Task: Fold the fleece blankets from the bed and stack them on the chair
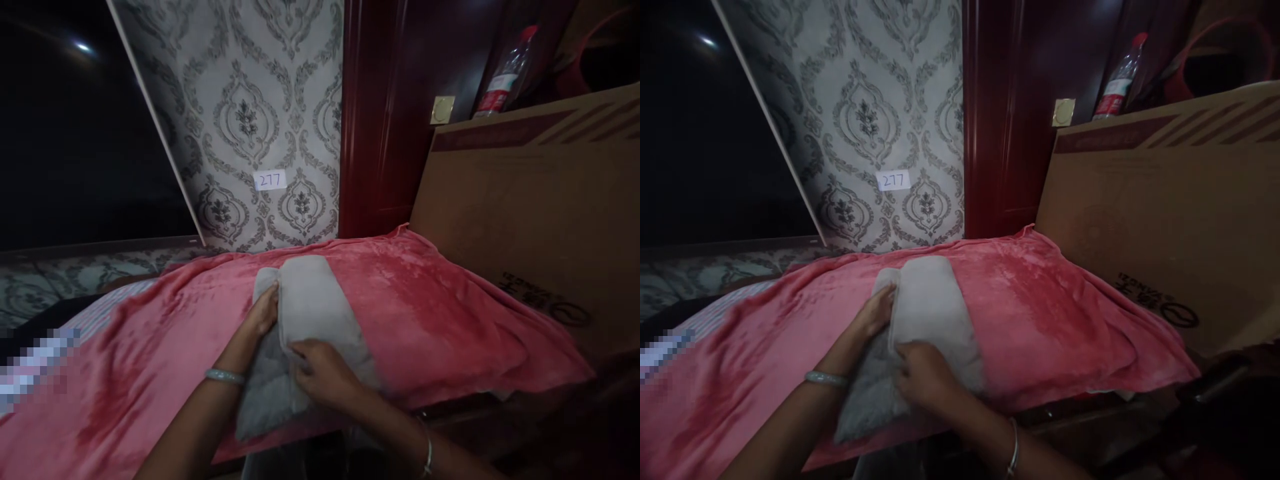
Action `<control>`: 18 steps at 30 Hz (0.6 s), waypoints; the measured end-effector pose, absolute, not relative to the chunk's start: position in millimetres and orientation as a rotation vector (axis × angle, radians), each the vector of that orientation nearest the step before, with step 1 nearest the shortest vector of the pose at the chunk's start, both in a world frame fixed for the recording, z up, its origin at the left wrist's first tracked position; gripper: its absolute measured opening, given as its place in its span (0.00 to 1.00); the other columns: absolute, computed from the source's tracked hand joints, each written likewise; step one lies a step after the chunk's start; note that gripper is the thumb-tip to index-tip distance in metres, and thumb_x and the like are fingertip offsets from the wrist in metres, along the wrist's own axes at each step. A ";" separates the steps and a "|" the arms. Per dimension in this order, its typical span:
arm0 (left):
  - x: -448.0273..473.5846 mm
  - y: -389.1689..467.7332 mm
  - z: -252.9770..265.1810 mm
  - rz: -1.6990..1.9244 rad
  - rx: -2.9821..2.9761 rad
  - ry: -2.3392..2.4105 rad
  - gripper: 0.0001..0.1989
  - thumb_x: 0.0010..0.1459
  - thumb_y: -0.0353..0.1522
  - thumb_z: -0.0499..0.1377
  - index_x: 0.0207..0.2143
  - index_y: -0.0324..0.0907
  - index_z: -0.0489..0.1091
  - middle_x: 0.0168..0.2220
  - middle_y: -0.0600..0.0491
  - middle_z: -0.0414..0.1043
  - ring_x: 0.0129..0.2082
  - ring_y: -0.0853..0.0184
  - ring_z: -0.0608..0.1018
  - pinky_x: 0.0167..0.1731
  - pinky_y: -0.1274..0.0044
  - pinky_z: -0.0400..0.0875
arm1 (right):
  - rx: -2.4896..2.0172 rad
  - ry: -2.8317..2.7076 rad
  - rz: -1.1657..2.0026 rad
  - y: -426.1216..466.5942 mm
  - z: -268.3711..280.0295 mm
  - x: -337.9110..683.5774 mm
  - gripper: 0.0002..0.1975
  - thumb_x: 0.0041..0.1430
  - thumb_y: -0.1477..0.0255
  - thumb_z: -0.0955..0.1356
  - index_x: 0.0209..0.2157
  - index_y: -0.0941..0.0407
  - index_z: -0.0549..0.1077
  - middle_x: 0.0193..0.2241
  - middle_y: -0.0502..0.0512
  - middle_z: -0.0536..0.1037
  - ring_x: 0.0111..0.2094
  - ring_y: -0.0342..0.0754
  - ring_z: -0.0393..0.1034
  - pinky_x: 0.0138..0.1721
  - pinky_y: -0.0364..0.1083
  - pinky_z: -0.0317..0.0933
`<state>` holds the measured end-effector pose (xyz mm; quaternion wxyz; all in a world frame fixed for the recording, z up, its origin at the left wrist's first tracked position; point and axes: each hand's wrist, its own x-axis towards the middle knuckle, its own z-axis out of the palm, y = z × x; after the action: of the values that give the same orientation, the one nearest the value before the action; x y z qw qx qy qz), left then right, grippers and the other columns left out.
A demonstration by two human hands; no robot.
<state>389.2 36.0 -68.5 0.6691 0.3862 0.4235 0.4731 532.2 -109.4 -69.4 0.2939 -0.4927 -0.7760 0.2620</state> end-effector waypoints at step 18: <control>407.8 64.1 -50.9 1.123 1.575 1.413 0.33 0.41 0.19 0.52 0.51 0.41 0.75 0.54 0.50 0.74 0.48 0.63 0.77 0.48 0.75 0.72 | -0.960 -2.043 0.204 -153.0 -90.7 541.4 0.25 0.60 0.83 0.60 0.57 0.55 0.72 0.55 0.59 0.74 0.57 0.51 0.65 0.59 0.54 0.61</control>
<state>407.8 64.1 -50.9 0.3645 0.6122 0.5493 0.4367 541.4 -153.0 -90.7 0.4237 -0.3836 -0.8165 0.0817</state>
